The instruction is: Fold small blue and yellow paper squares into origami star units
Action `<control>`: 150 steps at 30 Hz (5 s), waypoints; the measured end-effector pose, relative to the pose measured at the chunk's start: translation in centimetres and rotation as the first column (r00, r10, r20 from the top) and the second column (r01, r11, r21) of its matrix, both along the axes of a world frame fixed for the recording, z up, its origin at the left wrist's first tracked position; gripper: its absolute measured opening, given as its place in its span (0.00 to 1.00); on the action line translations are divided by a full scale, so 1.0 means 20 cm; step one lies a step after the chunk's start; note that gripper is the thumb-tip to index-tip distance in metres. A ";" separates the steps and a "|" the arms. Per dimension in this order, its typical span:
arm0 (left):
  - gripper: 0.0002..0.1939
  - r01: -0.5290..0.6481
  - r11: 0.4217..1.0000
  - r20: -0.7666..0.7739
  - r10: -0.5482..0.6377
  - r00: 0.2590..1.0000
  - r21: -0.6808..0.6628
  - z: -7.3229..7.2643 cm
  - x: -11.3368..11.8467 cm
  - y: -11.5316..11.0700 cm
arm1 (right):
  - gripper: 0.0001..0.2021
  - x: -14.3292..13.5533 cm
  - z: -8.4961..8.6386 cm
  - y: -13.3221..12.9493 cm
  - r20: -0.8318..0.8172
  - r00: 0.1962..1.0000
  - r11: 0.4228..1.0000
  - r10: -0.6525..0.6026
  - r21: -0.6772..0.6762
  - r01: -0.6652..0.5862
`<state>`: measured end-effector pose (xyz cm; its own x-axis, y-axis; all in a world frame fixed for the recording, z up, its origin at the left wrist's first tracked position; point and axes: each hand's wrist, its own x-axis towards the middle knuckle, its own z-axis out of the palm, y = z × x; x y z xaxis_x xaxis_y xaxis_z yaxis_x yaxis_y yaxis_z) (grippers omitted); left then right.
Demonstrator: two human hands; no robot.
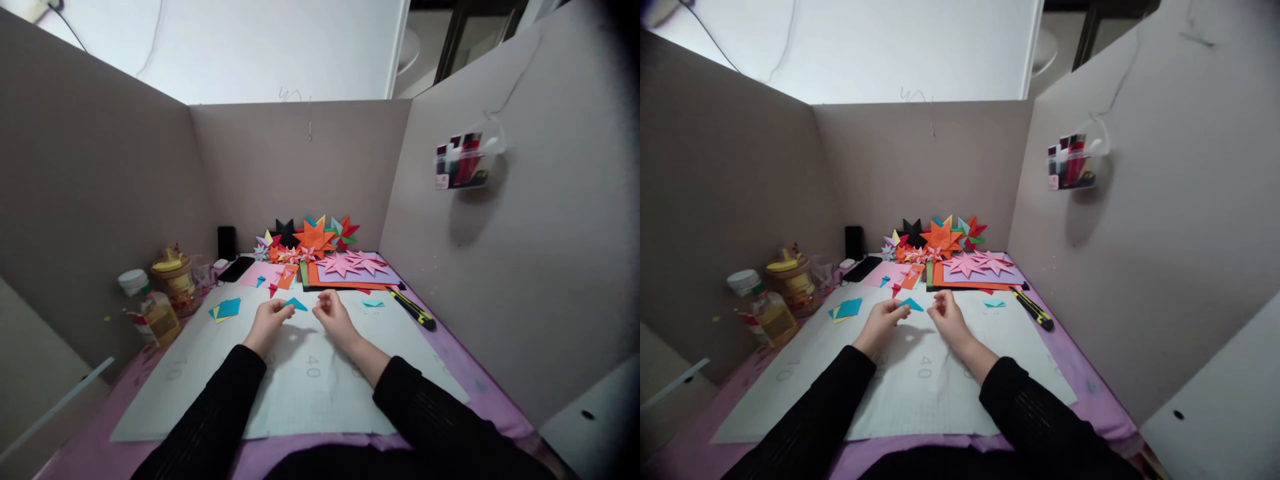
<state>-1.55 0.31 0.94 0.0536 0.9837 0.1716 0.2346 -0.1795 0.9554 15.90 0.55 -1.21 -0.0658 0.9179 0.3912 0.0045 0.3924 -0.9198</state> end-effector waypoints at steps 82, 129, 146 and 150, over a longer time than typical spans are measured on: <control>0.11 0.234 0.971 0.127 -0.226 0.966 -0.051 -0.02 0.07 -0.05 | 0.06 0.04 0.01 0.01 -0.051 0.978 0.973 0.205 -0.102 -0.209; 0.14 0.249 0.967 0.013 -0.248 0.969 -0.058 -0.02 0.06 -0.06 | 0.05 0.06 0.07 -0.02 0.420 0.904 0.953 0.081 0.234 -0.194; 0.15 0.048 0.992 0.017 -0.051 0.999 0.117 -0.02 0.09 -0.07 | 0.03 0.02 0.08 -0.07 0.317 0.934 0.938 -0.167 0.342 0.052; 0.14 0.081 0.987 -0.009 -0.081 0.997 0.137 -0.01 0.10 -0.08 | 0.03 0.01 0.06 -0.06 0.296 0.937 0.946 -0.186 0.311 0.090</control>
